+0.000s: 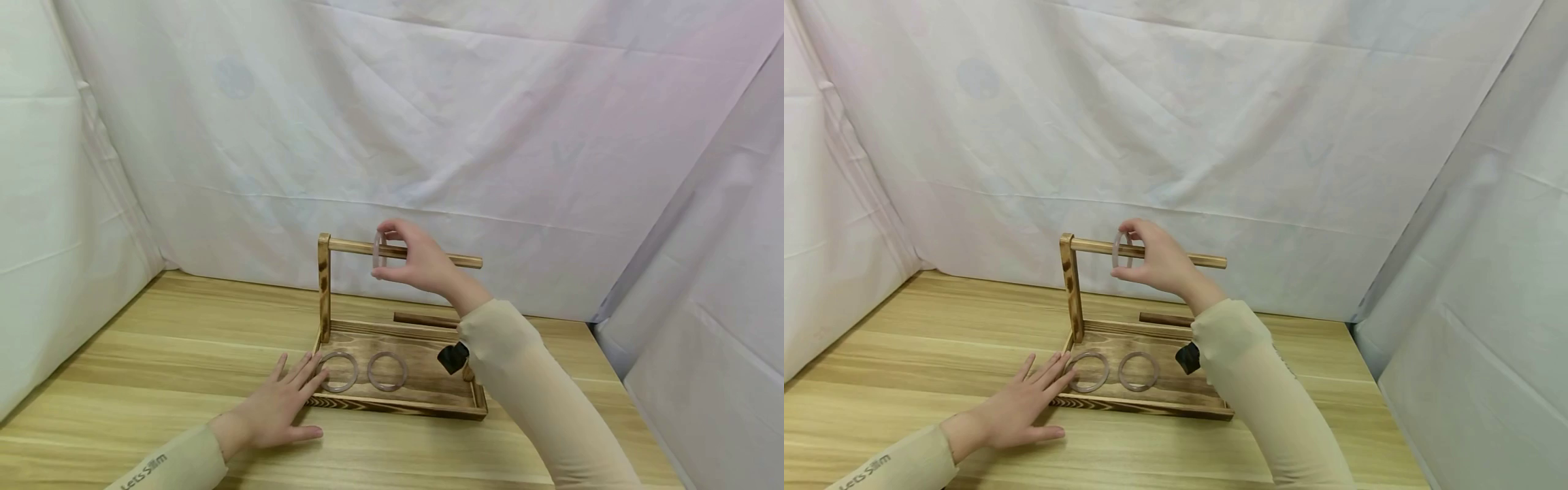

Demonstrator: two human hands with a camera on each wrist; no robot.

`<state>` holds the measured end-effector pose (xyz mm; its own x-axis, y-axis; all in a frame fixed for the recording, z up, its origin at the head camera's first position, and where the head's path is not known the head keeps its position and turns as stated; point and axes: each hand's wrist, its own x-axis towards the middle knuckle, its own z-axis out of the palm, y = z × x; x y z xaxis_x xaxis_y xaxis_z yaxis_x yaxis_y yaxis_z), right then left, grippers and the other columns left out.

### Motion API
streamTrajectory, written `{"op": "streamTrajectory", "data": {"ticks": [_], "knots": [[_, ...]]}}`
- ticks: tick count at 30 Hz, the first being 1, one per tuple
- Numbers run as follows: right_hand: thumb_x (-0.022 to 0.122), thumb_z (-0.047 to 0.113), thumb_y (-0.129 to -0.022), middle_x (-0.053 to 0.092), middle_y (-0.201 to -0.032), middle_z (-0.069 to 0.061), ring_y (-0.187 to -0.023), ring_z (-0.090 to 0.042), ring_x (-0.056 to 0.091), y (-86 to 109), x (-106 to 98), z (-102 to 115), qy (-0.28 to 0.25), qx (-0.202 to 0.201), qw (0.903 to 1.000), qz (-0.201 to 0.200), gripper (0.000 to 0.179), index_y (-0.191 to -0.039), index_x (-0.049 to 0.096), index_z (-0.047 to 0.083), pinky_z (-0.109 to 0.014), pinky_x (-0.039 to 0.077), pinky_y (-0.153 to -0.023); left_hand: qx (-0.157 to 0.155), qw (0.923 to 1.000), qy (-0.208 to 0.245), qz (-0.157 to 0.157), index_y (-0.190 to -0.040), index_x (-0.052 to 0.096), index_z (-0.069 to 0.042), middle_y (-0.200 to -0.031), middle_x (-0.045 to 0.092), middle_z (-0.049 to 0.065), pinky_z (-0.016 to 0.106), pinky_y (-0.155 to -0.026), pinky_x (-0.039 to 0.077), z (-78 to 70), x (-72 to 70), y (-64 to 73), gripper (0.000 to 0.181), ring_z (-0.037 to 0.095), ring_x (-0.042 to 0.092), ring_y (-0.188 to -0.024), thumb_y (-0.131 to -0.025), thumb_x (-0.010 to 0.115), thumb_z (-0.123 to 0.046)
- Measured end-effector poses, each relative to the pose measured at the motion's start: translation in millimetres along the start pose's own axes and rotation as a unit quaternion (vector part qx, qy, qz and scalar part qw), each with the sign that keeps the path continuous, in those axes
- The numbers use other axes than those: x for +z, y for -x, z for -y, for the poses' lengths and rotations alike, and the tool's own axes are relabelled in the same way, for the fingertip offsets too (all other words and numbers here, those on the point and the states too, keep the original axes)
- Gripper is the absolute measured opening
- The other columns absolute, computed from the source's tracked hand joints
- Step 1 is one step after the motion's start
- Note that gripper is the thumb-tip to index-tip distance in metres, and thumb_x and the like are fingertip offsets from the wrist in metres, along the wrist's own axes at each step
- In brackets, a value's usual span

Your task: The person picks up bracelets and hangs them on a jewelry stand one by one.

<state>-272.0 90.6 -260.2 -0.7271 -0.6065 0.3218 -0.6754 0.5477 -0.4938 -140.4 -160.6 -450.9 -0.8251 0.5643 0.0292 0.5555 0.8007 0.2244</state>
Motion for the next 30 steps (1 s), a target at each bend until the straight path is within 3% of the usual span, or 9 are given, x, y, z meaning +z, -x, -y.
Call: {"op": "streamTrajectory", "data": {"ticks": [3,10,15,24,30], "knots": [[0.076,0.029,-0.077,0.053,-0.126,-0.005,-0.120,-0.022,0.051,-1.5,1.0,3.0,0.017,-0.001,0.9999,0.003,0.061,-0.128,0.047,0.011,-0.043,0.044,-0.101,0.001,0.9999,-0.011,0.004,-0.146,0.031,-0.005,-0.155,0.015,0.019,0.064,-0.111,0.007,-0.6,-0.7,0.2,0.091,0.037,0.016,-0.143,-0.083,0.046,-0.069],[0.076,0.031,-0.077,0.054,-0.126,-0.007,-0.117,-0.022,0.052,-4.7,4.4,8.0,0.065,-0.015,0.9977,0.008,0.062,-0.128,0.049,0.009,-0.040,0.046,-0.097,-0.004,1.0000,-0.002,0.009,-0.146,0.030,-0.005,-0.156,0.013,0.019,0.061,-0.113,0.003,-1.0,-0.9,0.7,0.091,0.036,0.014,-0.144,-0.083,0.045,-0.069],[0.076,0.034,-0.076,0.056,-0.123,-0.006,-0.115,-0.021,0.053,-7.0,7.3,10.3,0.099,-0.032,0.9946,0.004,0.061,-0.126,0.051,0.010,-0.039,0.046,-0.097,-0.001,1.0000,-0.009,0.004,-0.146,0.030,-0.005,-0.156,0.014,0.019,0.064,-0.111,0.007,-0.2,-0.8,1.0,0.091,0.037,0.015,-0.143,-0.083,0.046,-0.068],[0.074,0.039,-0.078,0.058,-0.122,-0.005,-0.114,-0.020,0.056,-13.3,11.3,13.0,0.161,-0.064,0.9848,0.005,0.061,-0.125,0.051,0.008,-0.042,0.018,-0.118,0.003,0.9996,-0.026,0.004,-0.145,0.031,-0.004,-0.155,0.016,0.021,0.065,-0.111,0.008,-0.5,-2.4,1.1,0.091,0.038,0.018,-0.142,-0.083,0.045,-0.069],[0.073,0.041,-0.078,0.058,-0.123,-0.003,-0.117,-0.019,0.054,-14.5,14.2,16.6,0.185,-0.060,0.9807,0.019,0.060,-0.125,0.050,0.010,-0.042,0.014,-0.119,0.000,0.9997,-0.023,0.007,-0.146,0.030,-0.004,-0.155,0.015,0.021,0.064,-0.111,0.007,0.2,-2.7,0.7,0.092,0.038,0.017,-0.143,-0.083,0.046,-0.069]]}}
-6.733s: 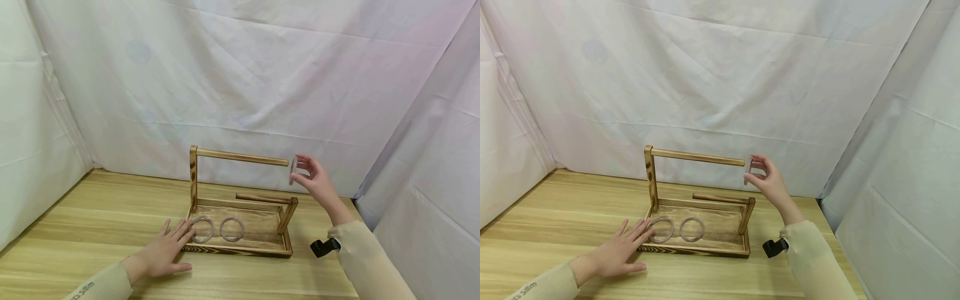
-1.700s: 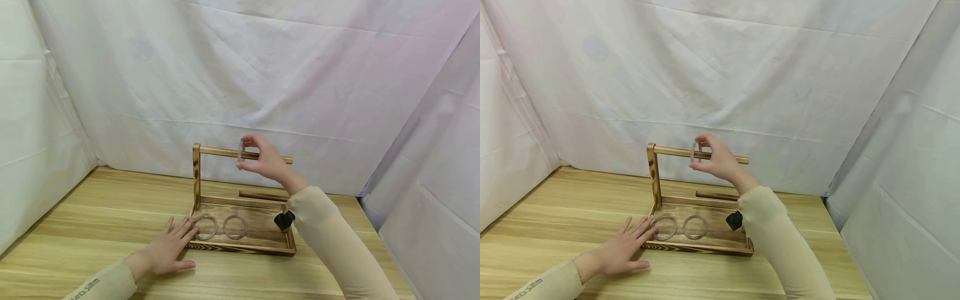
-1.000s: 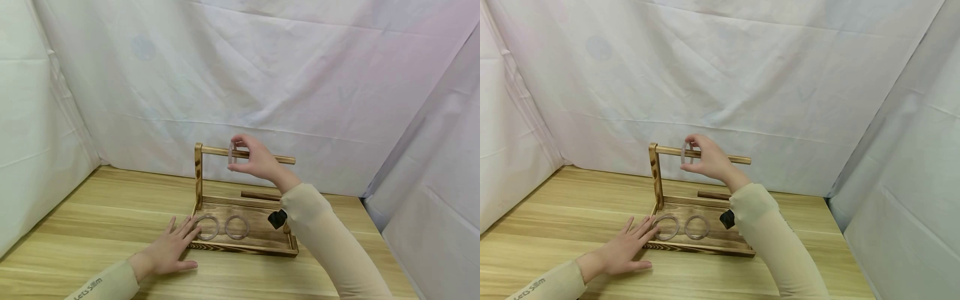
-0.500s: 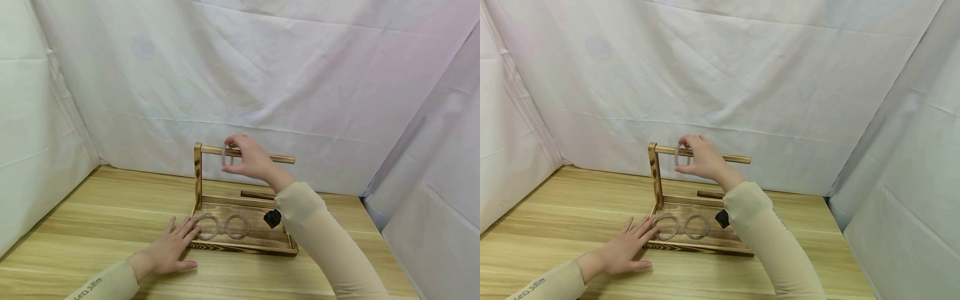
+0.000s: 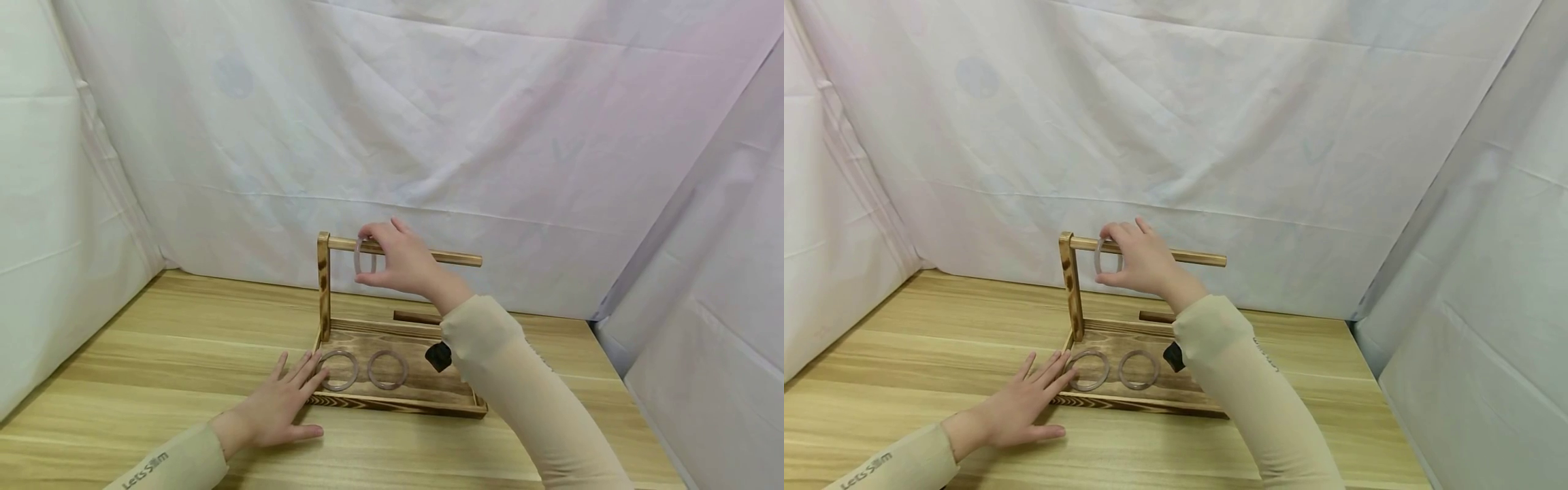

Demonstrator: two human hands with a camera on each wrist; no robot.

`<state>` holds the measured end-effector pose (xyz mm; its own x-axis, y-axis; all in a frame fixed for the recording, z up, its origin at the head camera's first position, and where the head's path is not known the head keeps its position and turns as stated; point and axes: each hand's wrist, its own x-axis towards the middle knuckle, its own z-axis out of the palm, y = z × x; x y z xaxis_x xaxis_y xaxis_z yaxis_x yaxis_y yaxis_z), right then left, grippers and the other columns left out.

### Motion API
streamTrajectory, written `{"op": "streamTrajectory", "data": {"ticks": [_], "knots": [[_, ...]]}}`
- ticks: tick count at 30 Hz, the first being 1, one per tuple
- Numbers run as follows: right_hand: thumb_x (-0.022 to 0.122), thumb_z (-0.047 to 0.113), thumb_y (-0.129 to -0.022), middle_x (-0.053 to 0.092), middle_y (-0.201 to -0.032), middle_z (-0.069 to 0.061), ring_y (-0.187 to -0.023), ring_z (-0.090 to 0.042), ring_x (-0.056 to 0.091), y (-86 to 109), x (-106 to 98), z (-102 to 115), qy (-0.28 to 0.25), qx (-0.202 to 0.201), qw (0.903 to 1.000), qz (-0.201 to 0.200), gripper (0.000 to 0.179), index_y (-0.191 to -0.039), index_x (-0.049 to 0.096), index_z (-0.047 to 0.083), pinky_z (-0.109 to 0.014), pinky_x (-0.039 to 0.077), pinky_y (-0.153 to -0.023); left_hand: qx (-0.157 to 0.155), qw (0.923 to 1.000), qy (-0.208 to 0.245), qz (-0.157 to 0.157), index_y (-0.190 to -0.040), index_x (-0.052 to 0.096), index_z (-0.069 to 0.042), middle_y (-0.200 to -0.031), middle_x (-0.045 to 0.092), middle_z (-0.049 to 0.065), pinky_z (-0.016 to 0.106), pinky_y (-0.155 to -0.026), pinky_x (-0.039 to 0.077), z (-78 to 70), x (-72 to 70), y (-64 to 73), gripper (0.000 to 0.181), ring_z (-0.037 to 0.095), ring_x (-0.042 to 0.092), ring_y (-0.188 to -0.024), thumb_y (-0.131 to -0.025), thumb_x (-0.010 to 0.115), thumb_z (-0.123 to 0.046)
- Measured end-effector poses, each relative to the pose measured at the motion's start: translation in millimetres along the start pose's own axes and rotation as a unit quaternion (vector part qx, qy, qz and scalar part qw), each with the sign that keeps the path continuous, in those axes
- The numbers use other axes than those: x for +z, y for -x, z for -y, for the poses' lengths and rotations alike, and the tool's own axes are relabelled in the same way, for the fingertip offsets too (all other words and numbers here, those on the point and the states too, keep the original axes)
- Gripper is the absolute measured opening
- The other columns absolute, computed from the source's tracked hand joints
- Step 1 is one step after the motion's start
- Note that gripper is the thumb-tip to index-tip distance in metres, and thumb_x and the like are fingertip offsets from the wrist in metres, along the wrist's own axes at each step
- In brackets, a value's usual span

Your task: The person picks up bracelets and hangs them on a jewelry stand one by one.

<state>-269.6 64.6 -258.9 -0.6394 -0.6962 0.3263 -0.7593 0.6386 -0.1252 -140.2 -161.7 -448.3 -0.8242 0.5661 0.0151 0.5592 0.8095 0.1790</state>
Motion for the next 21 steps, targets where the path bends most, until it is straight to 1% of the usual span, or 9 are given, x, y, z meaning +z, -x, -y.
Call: {"op": "streamTrajectory", "data": {"ticks": [4,6,7,8,11,13,14,16,21], "knots": [[0.072,0.043,-0.078,0.058,-0.123,-0.002,-0.120,-0.018,0.052,0.2,0.5,2.2,0.013,0.004,0.9999,0.007,0.061,-0.125,0.050,0.011,-0.042,0.013,-0.119,0.000,1.0000,0.002,0.003,-0.146,0.030,-0.005,-0.155,0.015,0.020,0.064,-0.111,0.007,0.4,0.9,0.5,0.092,0.038,0.016,-0.143,-0.083,0.045,-0.070],[0.073,0.044,-0.078,0.058,-0.124,-0.002,-0.120,-0.018,0.052,0.2,0.3,3.0,0.013,0.008,0.9999,0.008,0.061,-0.125,0.051,0.011,-0.042,0.012,-0.120,-0.001,1.0000,0.008,0.003,-0.146,0.029,-0.005,-0.156,0.014,0.020,0.064,-0.111,0.005,0.4,1.1,0.8,0.092,0.037,0.015,-0.143,-0.083,0.045,-0.069],[0.073,0.044,-0.078,0.058,-0.124,-0.002,-0.121,-0.018,0.052,0.3,0.2,3.3,0.014,0.010,0.9998,0.010,0.062,-0.125,0.050,0.012,-0.042,0.011,-0.120,-0.002,0.9999,0.010,0.003,-0.146,0.029,-0.005,-0.156,0.014,0.020,0.062,-0.112,0.002,0.4,1.3,0.9,0.092,0.037,0.015,-0.143,-0.083,0.045,-0.069],[0.072,0.045,-0.078,0.058,-0.124,-0.002,-0.121,-0.018,0.051,0.2,0.0,3.8,0.015,0.011,0.9998,0.011,0.062,-0.125,0.050,0.012,-0.042,0.010,-0.120,-0.002,0.9999,0.013,0.002,-0.146,0.029,-0.005,-0.156,0.014,0.020,0.060,-0.113,-0.004,0.2,1.5,1.1,0.092,0.037,0.014,-0.143,-0.083,0.045,-0.069],[0.072,0.047,-0.077,0.058,-0.125,-0.002,-0.121,-0.018,0.052,-0.1,-0.5,4.7,0.023,0.012,0.9996,0.014,0.064,-0.126,0.050,0.011,-0.041,0.009,-0.120,-0.003,0.9999,0.014,0.000,-0.146,0.029,-0.005,-0.156,0.013,0.020,0.045,-0.110,-0.022,-0.3,1.7,1.5,0.092,0.037,0.014,-0.143,-0.083,0.045,-0.069],[0.072,0.048,-0.077,0.059,-0.125,-0.003,-0.121,-0.018,0.053,-0.5,-0.5,5.0,0.030,0.010,0.9994,0.014,0.065,-0.126,0.050,0.011,-0.041,0.010,-0.120,-0.003,0.9999,0.010,0.000,-0.146,0.029,-0.005,-0.156,0.014,0.020,0.035,-0.106,-0.029,-0.7,1.6,1.9,0.092,0.037,0.015,-0.143,-0.083,0.044,-0.069],[0.072,0.048,-0.077,0.059,-0.125,-0.003,-0.120,-0.018,0.053,-0.6,-0.5,5.1,0.032,0.010,0.9994,0.014,0.065,-0.126,0.051,0.010,-0.041,0.010,-0.120,-0.003,1.0000,0.009,0.000,-0.146,0.029,-0.005,-0.156,0.014,0.020,0.032,-0.104,-0.031,-0.8,1.5,1.9,0.092,0.037,0.015,-0.143,-0.083,0.044,-0.069],[0.071,0.049,-0.077,0.060,-0.124,-0.003,-0.119,-0.017,0.054,-0.8,-0.5,5.0,0.036,0.010,0.9992,0.014,0.065,-0.126,0.051,0.010,-0.041,0.010,-0.120,-0.002,1.0000,0.009,0.000,-0.146,0.029,-0.005,-0.156,0.014,0.020,0.030,-0.102,-0.032,-1.0,1.3,2.0,0.091,0.037,0.015,-0.143,-0.083,0.044,-0.069],[0.071,0.050,-0.077,0.059,-0.125,-0.002,-0.120,-0.017,0.053,0.0,-0.8,4.6,0.036,0.013,0.9992,0.011,0.065,-0.126,0.050,0.012,-0.041,0.010,-0.120,-0.001,0.9999,0.011,-0.001,-0.146,0.029,-0.005,-0.156,0.014,0.020,0.030,-0.102,-0.032,-1.0,0.9,2.0,0.091,0.037,0.015,-0.143,-0.083,0.045,-0.069]]}}
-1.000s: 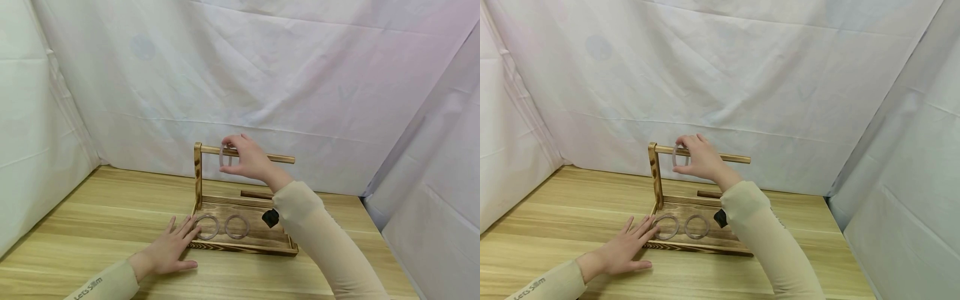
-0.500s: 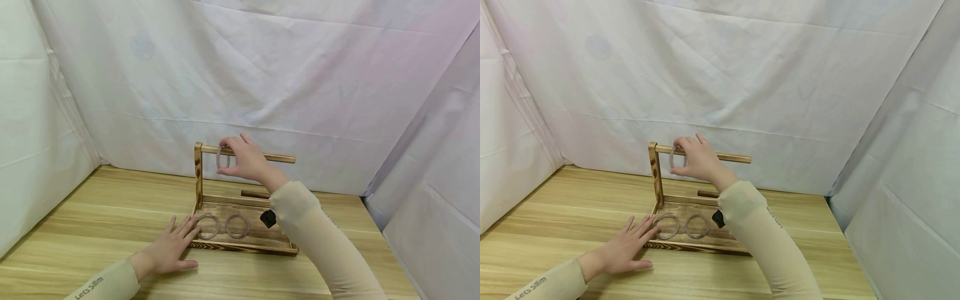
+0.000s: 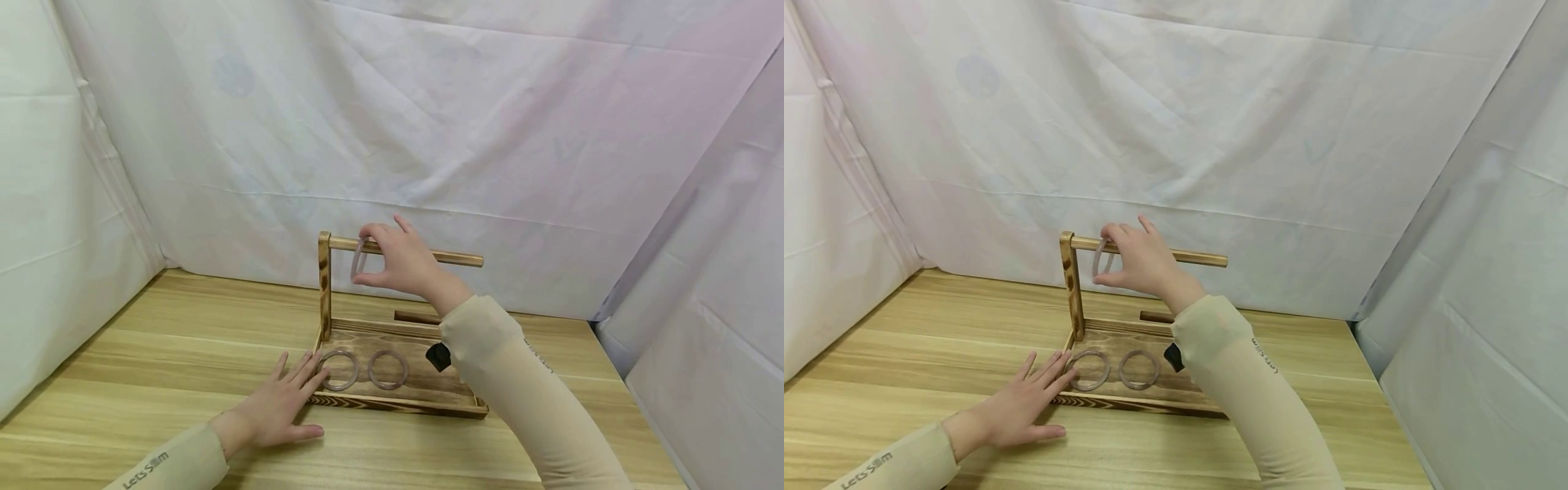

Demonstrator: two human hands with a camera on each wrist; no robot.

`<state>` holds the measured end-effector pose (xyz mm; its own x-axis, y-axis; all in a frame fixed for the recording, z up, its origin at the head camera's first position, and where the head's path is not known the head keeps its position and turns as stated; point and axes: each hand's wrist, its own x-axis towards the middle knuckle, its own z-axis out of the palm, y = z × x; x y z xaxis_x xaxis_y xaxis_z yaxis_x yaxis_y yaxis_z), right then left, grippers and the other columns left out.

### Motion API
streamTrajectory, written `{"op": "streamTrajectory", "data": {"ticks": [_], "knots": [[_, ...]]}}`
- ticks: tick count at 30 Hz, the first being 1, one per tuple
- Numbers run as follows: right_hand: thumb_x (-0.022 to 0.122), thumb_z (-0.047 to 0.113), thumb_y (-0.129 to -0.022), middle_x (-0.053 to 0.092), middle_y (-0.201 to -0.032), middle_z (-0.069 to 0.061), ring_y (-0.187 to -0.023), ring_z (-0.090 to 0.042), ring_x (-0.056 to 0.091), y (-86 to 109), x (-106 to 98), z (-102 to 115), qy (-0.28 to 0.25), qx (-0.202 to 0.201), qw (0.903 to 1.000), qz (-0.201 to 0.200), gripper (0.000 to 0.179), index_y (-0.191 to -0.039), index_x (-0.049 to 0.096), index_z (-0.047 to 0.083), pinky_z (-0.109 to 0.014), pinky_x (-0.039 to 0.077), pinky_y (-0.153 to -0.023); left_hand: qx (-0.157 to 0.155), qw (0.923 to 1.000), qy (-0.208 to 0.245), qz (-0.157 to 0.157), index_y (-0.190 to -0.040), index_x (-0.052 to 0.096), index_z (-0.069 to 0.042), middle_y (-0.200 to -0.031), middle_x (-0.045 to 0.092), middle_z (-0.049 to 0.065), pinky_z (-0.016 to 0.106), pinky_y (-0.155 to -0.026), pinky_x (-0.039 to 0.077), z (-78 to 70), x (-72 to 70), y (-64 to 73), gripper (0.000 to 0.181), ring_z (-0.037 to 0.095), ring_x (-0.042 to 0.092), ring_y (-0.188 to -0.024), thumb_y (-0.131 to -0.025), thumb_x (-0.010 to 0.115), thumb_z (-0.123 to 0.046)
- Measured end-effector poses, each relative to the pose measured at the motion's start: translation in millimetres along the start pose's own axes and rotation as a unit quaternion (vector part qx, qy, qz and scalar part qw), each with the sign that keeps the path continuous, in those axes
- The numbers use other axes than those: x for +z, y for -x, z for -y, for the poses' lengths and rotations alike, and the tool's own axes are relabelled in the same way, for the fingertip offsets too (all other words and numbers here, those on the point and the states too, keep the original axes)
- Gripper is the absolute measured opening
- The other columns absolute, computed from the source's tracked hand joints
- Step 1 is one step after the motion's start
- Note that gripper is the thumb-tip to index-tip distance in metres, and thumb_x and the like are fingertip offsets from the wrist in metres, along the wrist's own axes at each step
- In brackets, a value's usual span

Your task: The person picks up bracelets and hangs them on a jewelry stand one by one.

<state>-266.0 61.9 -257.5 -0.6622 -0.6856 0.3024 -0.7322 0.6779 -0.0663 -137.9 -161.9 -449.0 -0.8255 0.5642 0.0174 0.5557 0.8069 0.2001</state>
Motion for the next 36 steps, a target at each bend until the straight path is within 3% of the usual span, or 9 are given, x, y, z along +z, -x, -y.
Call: {"op": "streamTrajectory", "data": {"ticks": [4,8,11,17,28,36], "knots": [[0.072,0.049,-0.077,0.059,-0.126,-0.003,-0.121,-0.017,0.053,0.9,-0.2,-0.7,0.000,-0.001,1.0000,-0.005,0.065,-0.126,0.051,0.011,-0.043,0.012,-0.119,-0.001,1.0000,0.003,0.002,-0.146,0.029,-0.004,-0.156,0.013,0.020,0.038,-0.107,-0.028,-0.2,0.1,0.3,0.091,0.037,0.015,-0.143,-0.083,0.045,-0.069],[0.072,0.049,-0.077,0.060,-0.125,-0.002,-0.120,-0.017,0.053,1.8,-0.4,-1.4,0.005,-0.002,1.0000,-0.007,0.065,-0.126,0.051,0.012,-0.044,0.015,-0.118,-0.002,1.0000,0.001,0.007,-0.146,0.029,-0.004,-0.156,0.013,0.020,0.058,-0.113,-0.007,-0.7,0.1,-0.6,0.092,0.037,0.014,-0.143,-0.083,0.045,-0.069],[0.071,0.050,-0.077,0.059,-0.127,-0.002,-0.122,-0.017,0.052,2.4,-0.9,-1.8,0.008,-0.002,0.9999,-0.008,0.066,-0.127,0.050,0.012,-0.045,0.016,-0.118,-0.001,0.9999,-0.009,0.008,-0.146,0.030,-0.004,-0.155,0.014,0.021,0.064,-0.111,0.006,-1.1,0.2,-1.4,0.092,0.038,0.015,-0.143,-0.083,0.045,-0.069],[0.071,0.053,-0.075,0.055,-0.132,-0.003,-0.126,-0.020,0.047,6.9,-4.8,-5.0,0.012,0.007,0.9997,-0.021,0.074,-0.132,0.049,0.012,-0.043,0.021,-0.116,0.002,0.9999,-0.008,0.011,-0.146,0.030,-0.004,-0.155,0.014,0.021,0.064,-0.111,0.006,-1.9,-0.8,-3.1,0.092,0.038,0.016,-0.143,-0.083,0.045,-0.069],[0.075,0.051,-0.072,0.053,-0.133,-0.007,-0.126,-0.026,0.046,27.8,-11.6,-15.9,-0.008,-0.026,0.9962,-0.083,0.081,-0.136,0.046,0.011,-0.049,0.030,-0.110,0.013,0.9999,0.002,0.010,-0.145,0.031,-0.002,-0.154,0.015,0.024,0.067,-0.109,0.008,-1.9,-3.6,-3.7,0.092,0.042,0.017,-0.141,-0.083,0.044,-0.070],[0.079,0.044,-0.068,0.055,-0.129,-0.012,-0.120,-0.028,0.048,49.3,-17.0,-19.8,-0.031,-0.082,0.9874,-0.132,0.080,-0.131,0.049,0.005,-0.048,0.036,-0.104,0.015,0.9999,-0.002,-0.001,-0.144,0.033,-0.002,-0.154,0.017,0.024,0.066,-0.109,0.010,-1.2,-2.4,-2.7,0.092,0.041,0.019,-0.141,-0.083,0.045,-0.070]]}}
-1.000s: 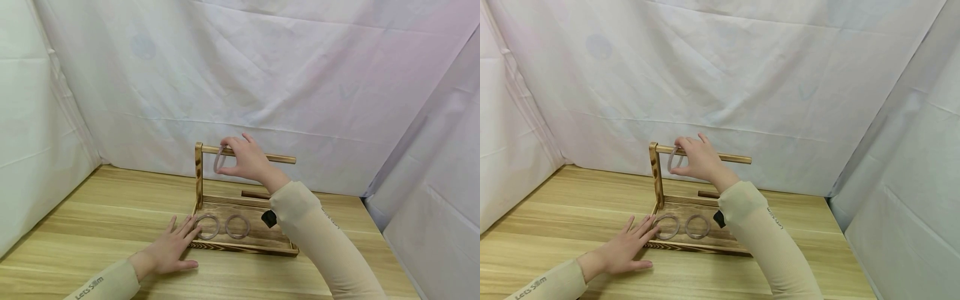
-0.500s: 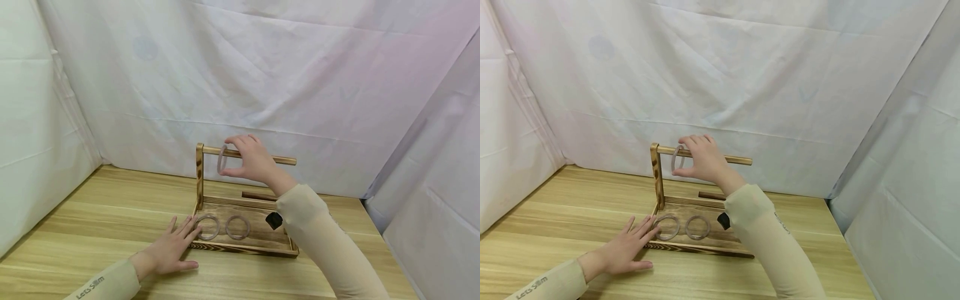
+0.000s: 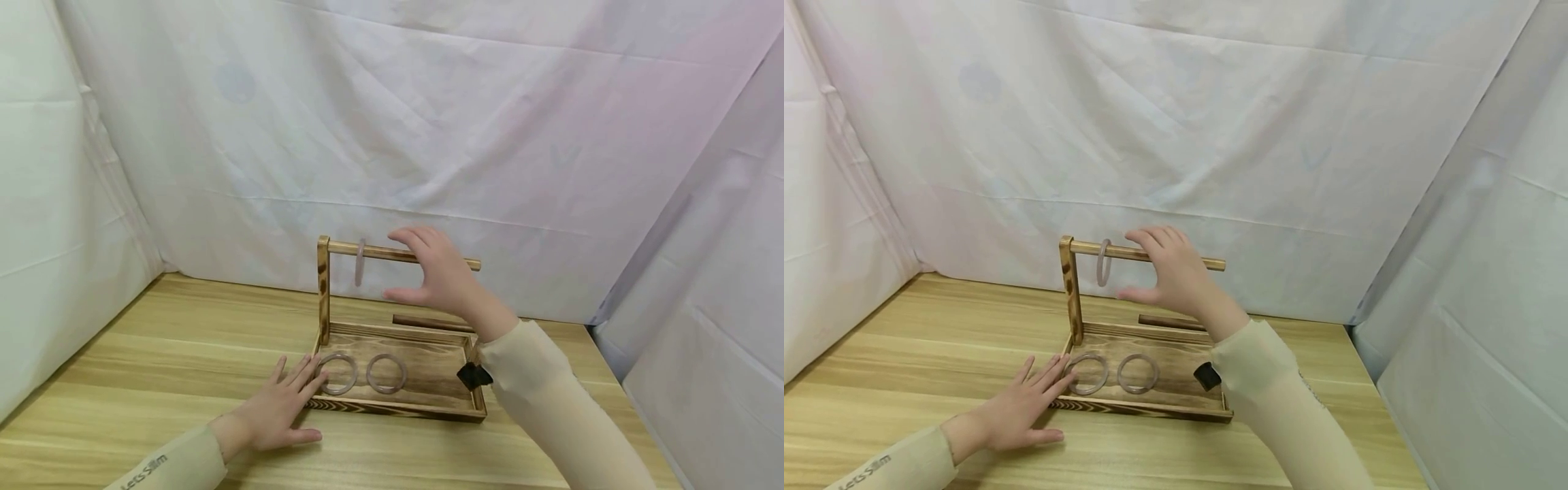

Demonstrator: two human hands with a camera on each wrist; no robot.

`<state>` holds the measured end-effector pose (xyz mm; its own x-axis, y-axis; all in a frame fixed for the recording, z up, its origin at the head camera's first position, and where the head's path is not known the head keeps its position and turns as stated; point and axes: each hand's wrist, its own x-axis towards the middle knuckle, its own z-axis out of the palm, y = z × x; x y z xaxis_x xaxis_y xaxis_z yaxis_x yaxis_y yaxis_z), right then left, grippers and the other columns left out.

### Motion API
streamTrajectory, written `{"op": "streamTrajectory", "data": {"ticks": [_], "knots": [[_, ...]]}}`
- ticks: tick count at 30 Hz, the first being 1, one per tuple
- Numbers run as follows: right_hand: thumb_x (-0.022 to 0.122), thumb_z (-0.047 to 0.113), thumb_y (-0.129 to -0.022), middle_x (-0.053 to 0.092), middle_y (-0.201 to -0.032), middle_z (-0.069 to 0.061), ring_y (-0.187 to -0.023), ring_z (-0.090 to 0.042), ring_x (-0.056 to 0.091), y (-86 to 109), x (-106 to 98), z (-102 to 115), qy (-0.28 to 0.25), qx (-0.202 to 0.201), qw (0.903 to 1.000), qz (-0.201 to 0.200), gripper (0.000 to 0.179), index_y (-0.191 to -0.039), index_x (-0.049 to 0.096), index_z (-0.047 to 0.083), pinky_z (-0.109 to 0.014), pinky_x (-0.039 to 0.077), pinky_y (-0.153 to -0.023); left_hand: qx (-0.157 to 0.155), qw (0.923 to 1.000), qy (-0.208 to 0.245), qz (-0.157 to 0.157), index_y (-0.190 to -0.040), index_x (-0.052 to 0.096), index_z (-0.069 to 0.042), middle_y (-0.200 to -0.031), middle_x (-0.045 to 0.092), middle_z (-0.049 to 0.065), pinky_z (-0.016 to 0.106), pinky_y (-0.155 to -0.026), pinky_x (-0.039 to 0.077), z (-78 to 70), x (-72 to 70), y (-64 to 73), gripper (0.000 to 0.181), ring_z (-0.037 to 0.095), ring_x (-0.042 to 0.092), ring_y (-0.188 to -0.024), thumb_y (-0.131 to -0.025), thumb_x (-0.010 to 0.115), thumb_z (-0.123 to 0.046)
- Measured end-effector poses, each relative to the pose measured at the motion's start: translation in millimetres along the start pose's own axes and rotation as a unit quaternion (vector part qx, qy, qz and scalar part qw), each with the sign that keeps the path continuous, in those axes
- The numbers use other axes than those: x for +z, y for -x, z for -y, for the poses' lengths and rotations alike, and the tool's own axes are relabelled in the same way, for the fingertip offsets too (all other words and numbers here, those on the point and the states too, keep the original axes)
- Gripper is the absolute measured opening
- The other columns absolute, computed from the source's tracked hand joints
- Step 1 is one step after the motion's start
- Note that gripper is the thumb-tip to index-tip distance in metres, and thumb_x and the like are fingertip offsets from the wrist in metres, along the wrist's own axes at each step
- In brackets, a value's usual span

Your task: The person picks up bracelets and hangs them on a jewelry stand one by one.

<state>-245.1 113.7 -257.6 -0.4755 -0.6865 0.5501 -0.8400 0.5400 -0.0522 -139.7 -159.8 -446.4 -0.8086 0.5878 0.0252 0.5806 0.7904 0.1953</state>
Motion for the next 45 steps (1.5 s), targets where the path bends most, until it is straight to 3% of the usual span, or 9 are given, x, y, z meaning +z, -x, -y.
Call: {"op": "streamTrajectory", "data": {"ticks": [6,13,22,25,29,32,36,40,45], "knots": [[0.078,0.047,-0.070,0.055,-0.127,-0.011,-0.118,-0.027,0.050,23.7,2.2,0.2,0.013,-0.041,0.9990,0.010,0.078,-0.130,0.050,0.006,-0.044,0.040,-0.101,-0.010,0.9999,0.010,0.007,-0.145,0.031,-0.004,-0.155,0.015,0.022,0.064,-0.111,0.005,1.0,0.4,-1.4,0.092,0.039,0.016,-0.143,-0.083,0.044,-0.070],[0.047,0.066,-0.083,0.056,-0.125,-0.013,-0.114,-0.028,0.054,48.3,14.0,-2.2,0.004,-0.083,0.9965,0.007,0.078,-0.131,0.048,0.005,-0.044,0.046,-0.095,-0.004,1.0000,0.008,-0.002,-0.144,0.032,-0.002,-0.154,0.018,0.023,0.065,-0.110,0.008,2.3,-0.7,-2.6,0.091,0.041,0.018,-0.142,-0.083,0.046,-0.068],[0.070,0.050,-0.078,0.055,-0.124,-0.013,-0.115,-0.026,0.053,67.7,25.6,5.2,-0.020,-0.111,0.9932,0.027,0.073,-0.130,0.047,0.004,-0.040,0.047,-0.095,-0.004,0.9998,0.019,-0.004,-0.144,0.032,-0.002,-0.154,0.017,0.023,0.065,-0.110,0.006,3.4,-1.4,-2.1,0.091,0.041,0.017,-0.142,-0.083,0.047,-0.068],[0.069,0.052,-0.079,0.055,-0.126,-0.010,-0.117,-0.024,0.053,75.1,33.1,6.8,-0.025,-0.109,0.9925,0.048,0.073,-0.131,0.047,0.005,-0.038,0.046,-0.098,-0.009,0.9997,0.024,0.000,-0.145,0.031,-0.003,-0.155,0.016,0.022,0.059,-0.112,-0.008,3.2,-0.2,-1.7,0.091,0.039,0.015,-0.143,-0.083,0.047,-0.068],[0.063,0.055,-0.082,0.055,-0.126,-0.010,-0.116,-0.022,0.054,84.6,44.1,8.0,-0.032,-0.112,0.9911,0.066,0.071,-0.130,0.048,0.005,-0.037,0.047,-0.097,-0.019,0.9994,0.026,0.007,-0.147,0.029,-0.006,-0.156,0.014,0.019,0.036,-0.106,-0.027,3.8,1.8,-0.5,0.091,0.037,0.013,-0.144,-0.083,0.046,-0.068],[0.059,0.056,-0.083,0.055,-0.124,-0.010,-0.114,-0.022,0.055,90.5,50.3,8.8,-0.042,-0.112,0.9902,0.072,0.069,-0.130,0.049,0.006,-0.036,0.049,-0.094,-0.017,0.9997,0.015,0.004,-0.146,0.030,-0.005,-0.155,0.015,0.020,0.048,-0.111,-0.020,3.8,2.2,-0.2,0.091,0.037,0.014,-0.143,-0.083,0.046,-0.068],[0.056,0.055,-0.086,0.056,-0.124,-0.008,-0.113,-0.020,0.056,96.2,57.8,10.5,-0.045,-0.113,0.9889,0.086,0.065,-0.130,0.049,0.008,-0.036,0.050,-0.092,-0.013,0.9999,0.003,0.002,-0.145,0.031,-0.005,-0.155,0.016,0.021,0.064,-0.111,0.006,3.4,1.1,-0.5,0.091,0.038,0.016,-0.143,-0.082,0.047,-0.069],[0.059,0.049,-0.087,0.055,-0.125,-0.005,-0.113,-0.018,0.056,101.1,66.0,12.3,-0.039,-0.105,0.9864,0.120,0.060,-0.131,0.048,0.010,-0.033,0.049,-0.093,-0.012,0.9999,-0.003,0.004,-0.145,0.032,-0.004,-0.155,0.017,0.021,0.065,-0.110,0.008,2.7,0.4,-0.6,0.091,0.038,0.016,-0.143,-0.082,0.046,-0.069],[0.066,0.039,-0.084,0.052,-0.129,-0.003,-0.115,-0.015,0.054,105.7,75.7,11.6,-0.030,-0.057,0.9789,0.194,0.062,-0.136,0.044,0.014,-0.032,0.050,-0.093,-0.012,0.9999,0.000,0.005,-0.146,0.031,-0.005,-0.155,0.016,0.021,0.065,-0.110,0.008,1.5,-0.2,-0.9,0.092,0.038,0.016,-0.143,-0.082,0.045,-0.069]]}}
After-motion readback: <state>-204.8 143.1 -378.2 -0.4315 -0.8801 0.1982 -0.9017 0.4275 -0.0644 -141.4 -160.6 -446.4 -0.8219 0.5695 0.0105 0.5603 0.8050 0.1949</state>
